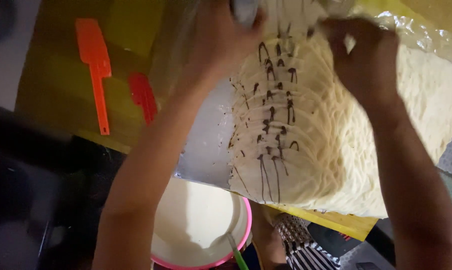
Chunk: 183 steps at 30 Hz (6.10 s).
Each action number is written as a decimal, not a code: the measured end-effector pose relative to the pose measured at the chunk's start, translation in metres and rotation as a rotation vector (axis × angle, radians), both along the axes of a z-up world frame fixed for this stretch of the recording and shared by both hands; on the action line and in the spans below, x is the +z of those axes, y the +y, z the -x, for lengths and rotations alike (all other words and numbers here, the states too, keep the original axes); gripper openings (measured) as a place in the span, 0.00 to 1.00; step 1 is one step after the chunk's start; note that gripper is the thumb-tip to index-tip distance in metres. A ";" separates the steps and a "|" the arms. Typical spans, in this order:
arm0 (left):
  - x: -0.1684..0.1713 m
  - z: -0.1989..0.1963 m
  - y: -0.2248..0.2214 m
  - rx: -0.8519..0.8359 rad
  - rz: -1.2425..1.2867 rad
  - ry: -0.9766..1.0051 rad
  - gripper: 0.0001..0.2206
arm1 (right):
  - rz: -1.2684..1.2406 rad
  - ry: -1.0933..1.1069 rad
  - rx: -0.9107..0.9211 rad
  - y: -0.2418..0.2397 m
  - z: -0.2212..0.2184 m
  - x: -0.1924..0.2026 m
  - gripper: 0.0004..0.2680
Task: A person is rapidly making thin wrappers by dipping small pans into a bowl of batter, cooking them on a stove, and peeling them off to stack.
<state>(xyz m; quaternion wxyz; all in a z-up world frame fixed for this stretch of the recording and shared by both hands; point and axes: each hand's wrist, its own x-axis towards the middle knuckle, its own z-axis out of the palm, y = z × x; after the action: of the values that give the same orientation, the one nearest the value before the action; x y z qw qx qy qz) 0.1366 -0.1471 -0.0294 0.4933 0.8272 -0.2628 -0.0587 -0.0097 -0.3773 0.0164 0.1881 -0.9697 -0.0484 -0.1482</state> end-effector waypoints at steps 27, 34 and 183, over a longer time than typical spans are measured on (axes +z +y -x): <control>0.087 0.486 0.488 0.843 0.678 0.320 0.06 | -0.598 0.721 0.487 0.548 0.194 -0.049 0.42; 0.051 0.655 0.598 1.235 0.331 0.300 0.03 | -0.954 0.338 0.050 0.714 0.202 -0.126 0.46; -0.029 0.531 0.442 0.102 0.341 1.148 0.17 | 0.401 0.018 -0.511 0.347 0.450 0.012 0.17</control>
<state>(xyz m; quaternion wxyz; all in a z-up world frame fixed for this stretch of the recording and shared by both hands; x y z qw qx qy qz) -0.3941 0.2948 -0.0589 0.6843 0.5839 0.0800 -0.4294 -0.4593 -0.0299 0.0284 -0.0498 -0.9695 0.1698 -0.1693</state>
